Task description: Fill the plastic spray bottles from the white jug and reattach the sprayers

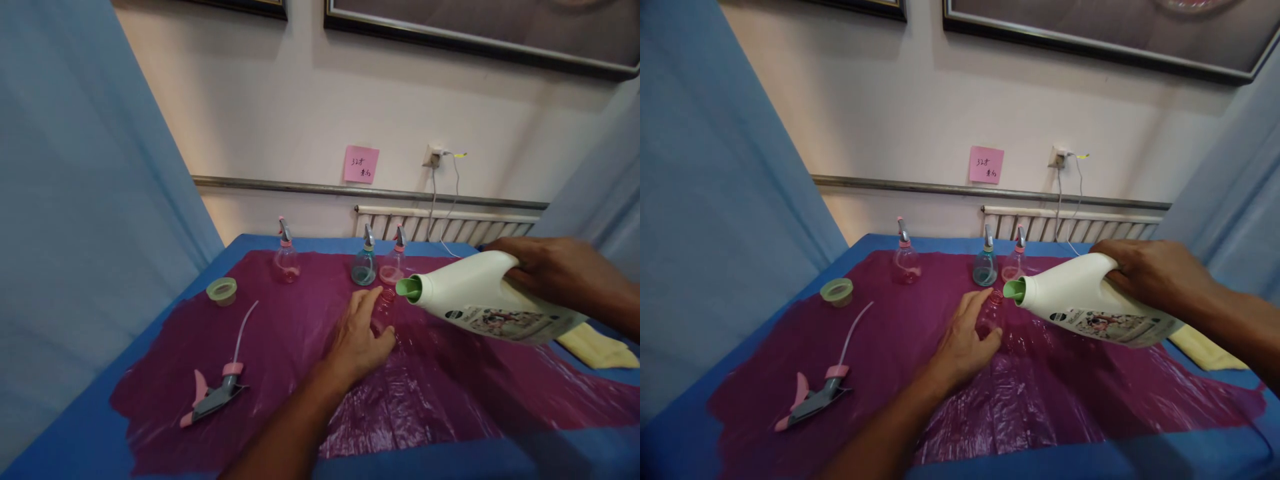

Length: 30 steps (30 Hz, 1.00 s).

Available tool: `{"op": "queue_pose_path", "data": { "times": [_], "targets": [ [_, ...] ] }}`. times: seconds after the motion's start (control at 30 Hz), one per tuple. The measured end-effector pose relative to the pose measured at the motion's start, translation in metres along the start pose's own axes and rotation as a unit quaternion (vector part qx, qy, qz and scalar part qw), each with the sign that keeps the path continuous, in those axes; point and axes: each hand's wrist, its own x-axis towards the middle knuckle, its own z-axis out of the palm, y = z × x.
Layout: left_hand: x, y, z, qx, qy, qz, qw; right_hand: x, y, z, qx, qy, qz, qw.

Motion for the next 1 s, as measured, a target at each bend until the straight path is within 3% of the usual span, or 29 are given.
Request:
{"op": "queue_pose_path", "data": {
  "times": [0.33,1.0],
  "targets": [
    [0.0,-0.004,0.003,0.048,0.006,0.026,0.999,0.011,-0.002,-0.007,-0.033,0.017,-0.077,0.996],
    [0.001,-0.004,0.006,0.054,0.0,0.026,0.998,0.025,-0.008,-0.024,-0.098,0.049,-0.135,0.985]
  ]
}}
